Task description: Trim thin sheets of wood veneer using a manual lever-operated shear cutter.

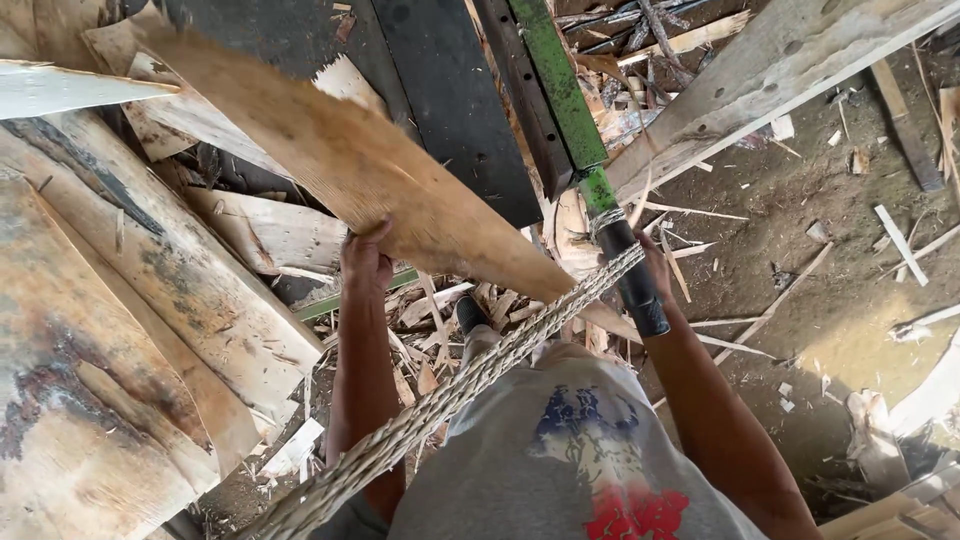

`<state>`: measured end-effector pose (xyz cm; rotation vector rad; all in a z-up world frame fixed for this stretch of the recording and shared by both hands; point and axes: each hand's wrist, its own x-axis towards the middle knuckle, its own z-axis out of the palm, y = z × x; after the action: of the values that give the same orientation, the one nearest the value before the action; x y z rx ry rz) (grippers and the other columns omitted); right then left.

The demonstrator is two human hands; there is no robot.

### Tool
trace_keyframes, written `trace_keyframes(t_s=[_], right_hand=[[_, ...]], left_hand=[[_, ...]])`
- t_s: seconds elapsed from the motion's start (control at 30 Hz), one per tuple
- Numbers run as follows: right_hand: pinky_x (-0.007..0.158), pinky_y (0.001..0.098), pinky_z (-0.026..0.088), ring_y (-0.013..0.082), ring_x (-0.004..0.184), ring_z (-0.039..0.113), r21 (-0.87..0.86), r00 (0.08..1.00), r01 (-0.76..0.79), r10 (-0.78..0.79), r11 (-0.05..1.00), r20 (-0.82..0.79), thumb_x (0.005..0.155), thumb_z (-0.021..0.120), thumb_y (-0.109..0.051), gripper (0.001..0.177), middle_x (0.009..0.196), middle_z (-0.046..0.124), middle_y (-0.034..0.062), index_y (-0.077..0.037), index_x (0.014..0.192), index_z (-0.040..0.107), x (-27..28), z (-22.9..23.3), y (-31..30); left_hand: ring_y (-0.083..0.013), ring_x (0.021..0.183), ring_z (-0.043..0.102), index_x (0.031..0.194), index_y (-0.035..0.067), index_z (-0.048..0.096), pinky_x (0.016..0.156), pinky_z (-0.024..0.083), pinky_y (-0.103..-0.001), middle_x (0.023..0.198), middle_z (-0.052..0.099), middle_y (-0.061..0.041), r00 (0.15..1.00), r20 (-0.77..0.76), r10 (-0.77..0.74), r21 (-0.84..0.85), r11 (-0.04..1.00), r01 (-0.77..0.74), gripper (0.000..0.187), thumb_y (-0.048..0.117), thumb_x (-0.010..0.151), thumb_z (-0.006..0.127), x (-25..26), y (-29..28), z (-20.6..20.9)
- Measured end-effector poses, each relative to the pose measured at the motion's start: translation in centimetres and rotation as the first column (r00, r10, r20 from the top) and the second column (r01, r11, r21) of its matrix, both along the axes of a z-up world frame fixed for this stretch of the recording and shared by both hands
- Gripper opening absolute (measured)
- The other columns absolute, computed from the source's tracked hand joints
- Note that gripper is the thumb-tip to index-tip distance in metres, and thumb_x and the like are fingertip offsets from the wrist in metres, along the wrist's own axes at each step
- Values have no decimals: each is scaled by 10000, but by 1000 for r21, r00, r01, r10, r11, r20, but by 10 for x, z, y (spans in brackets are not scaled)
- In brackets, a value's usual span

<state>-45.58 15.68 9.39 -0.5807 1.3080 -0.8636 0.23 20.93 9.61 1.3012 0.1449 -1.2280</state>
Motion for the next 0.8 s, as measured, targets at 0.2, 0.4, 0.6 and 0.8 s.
trace_keyframes(t_s=[0.2,0.4,0.6,0.8], right_hand=[[546,270,569,150,659,652,-59,986,117,-108,991,127,1134,640,-333,308,935,654,104,-29,1172,609,-42,-66,1],[575,252,556,120,670,625,151,879,474,-454,867,-147,1038,625,-173,121,871,663,46,-92,952,651,-18,74,35],[707,330,617,213,810,632,-251,733,631,-670,735,-118,1090,600,-31,29,1014,630,112,-16,1110,585,-239,-44,45],[960,395,574,249,1192,641,-77,758,159,-172,984,-630,1072,607,-265,499,1341,633,186,-22,1486,469,-144,86,14]], left_hand=[[-332,1131,699,1365,2,556,885,652,-455,1232,709,-158,995,-47,85,-93,992,-89,645,76,774,805,4,21,14],[-322,1117,718,1349,-62,614,949,660,-423,1248,716,-154,982,69,178,-91,981,-171,512,56,880,783,52,57,12],[-260,928,754,1312,4,597,710,676,-329,1148,732,-144,918,149,367,-253,912,-323,413,115,927,700,122,76,83],[-174,635,518,973,-7,571,521,541,-292,795,568,-58,929,131,346,-481,841,-246,173,68,1047,709,117,15,-113]])
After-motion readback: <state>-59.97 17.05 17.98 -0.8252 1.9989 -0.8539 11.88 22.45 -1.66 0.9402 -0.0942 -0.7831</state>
